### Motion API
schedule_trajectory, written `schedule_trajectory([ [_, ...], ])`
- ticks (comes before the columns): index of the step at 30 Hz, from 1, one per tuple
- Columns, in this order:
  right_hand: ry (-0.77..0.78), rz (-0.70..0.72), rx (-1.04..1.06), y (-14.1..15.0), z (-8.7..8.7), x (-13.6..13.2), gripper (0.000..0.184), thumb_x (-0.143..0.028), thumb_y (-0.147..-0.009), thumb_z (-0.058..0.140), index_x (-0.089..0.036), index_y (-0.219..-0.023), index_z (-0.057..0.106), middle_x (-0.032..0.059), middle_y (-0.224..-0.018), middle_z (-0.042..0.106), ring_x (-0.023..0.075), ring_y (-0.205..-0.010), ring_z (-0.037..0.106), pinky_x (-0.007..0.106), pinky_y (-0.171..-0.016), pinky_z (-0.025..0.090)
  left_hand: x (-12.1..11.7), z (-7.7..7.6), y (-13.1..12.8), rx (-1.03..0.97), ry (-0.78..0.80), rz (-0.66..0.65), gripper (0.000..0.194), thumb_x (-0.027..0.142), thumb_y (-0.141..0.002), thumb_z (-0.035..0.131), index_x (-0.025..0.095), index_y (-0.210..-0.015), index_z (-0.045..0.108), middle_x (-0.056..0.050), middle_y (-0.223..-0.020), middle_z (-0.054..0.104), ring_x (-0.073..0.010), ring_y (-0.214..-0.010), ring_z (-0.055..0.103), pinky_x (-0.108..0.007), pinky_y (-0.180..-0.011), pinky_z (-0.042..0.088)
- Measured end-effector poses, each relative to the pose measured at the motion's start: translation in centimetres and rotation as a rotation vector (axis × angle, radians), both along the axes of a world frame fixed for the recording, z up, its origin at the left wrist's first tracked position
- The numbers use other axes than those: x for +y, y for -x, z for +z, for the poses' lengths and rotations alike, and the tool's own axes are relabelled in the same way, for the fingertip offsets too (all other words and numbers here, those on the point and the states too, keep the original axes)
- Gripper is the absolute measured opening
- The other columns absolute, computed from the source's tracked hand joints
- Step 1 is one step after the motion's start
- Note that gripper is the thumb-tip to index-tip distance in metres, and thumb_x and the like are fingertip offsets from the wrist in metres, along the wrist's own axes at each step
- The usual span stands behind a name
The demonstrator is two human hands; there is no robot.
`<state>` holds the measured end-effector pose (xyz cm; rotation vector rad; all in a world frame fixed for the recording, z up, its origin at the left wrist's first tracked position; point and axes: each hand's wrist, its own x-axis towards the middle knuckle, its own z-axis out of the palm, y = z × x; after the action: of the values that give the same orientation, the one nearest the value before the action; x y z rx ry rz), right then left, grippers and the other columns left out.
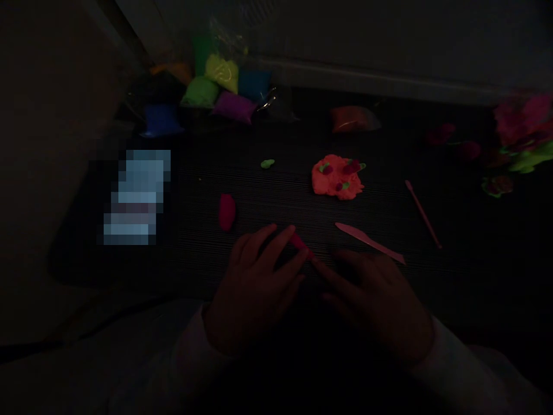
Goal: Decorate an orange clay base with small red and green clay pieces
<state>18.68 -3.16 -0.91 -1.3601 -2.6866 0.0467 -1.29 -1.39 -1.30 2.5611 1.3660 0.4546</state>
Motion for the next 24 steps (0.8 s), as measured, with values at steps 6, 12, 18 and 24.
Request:
schedule_trajectory([
  [6, 0.027, 0.016, -0.003, 0.12, 0.04, 0.36, 0.037, -0.034, -0.083, 0.045, -0.023, -0.118, 0.052, 0.0131, -0.103, 0.052, 0.0234, -0.079, 0.047, 0.039, -0.066, 0.043, -0.08, 0.03, 0.07, -0.008, 0.023, -0.013, 0.031, 0.026, -0.082, 0.047, 0.023, -0.111, 0.056, -0.01, -0.127, 0.047, -0.0289, -0.116, 0.037, -0.048, -0.09, 0.038],
  [12, 0.035, 0.011, 0.006, -0.38, 0.18, -0.18, 0.035, -0.033, -0.082, 0.046, -0.022, -0.115, 0.054, 0.0141, -0.107, 0.051, 0.0247, -0.082, 0.048, 0.041, -0.068, 0.043, -0.11, 0.08, 0.04, -0.024, 0.036, 0.0, 0.029, 0.025, -0.082, 0.048, 0.024, -0.11, 0.057, -0.009, -0.126, 0.048, -0.0282, -0.115, 0.038, -0.047, -0.09, 0.039],
  [18, 0.027, 0.026, -0.01, -0.09, 0.11, 0.11, 0.038, -0.035, -0.082, 0.047, -0.023, -0.117, 0.053, 0.0144, -0.111, 0.05, 0.0245, -0.082, 0.048, 0.041, -0.066, 0.043, -0.08, 0.01, 0.02, -0.022, 0.043, -0.006, 0.03, 0.025, -0.082, 0.047, 0.023, -0.111, 0.056, -0.009, -0.126, 0.047, -0.0286, -0.116, 0.038, -0.048, -0.09, 0.038],
  [24, 0.025, 0.036, -0.004, 0.05, 0.01, 0.41, 0.039, -0.036, -0.082, 0.046, -0.022, -0.118, 0.052, 0.0147, -0.11, 0.051, 0.0257, -0.087, 0.049, 0.041, -0.07, 0.043, -0.03, 0.03, 0.15, -0.052, 0.048, 0.003, 0.032, 0.025, -0.082, 0.048, 0.022, -0.113, 0.054, -0.01, -0.127, 0.046, -0.0274, -0.117, 0.037, -0.046, -0.092, 0.038],
])
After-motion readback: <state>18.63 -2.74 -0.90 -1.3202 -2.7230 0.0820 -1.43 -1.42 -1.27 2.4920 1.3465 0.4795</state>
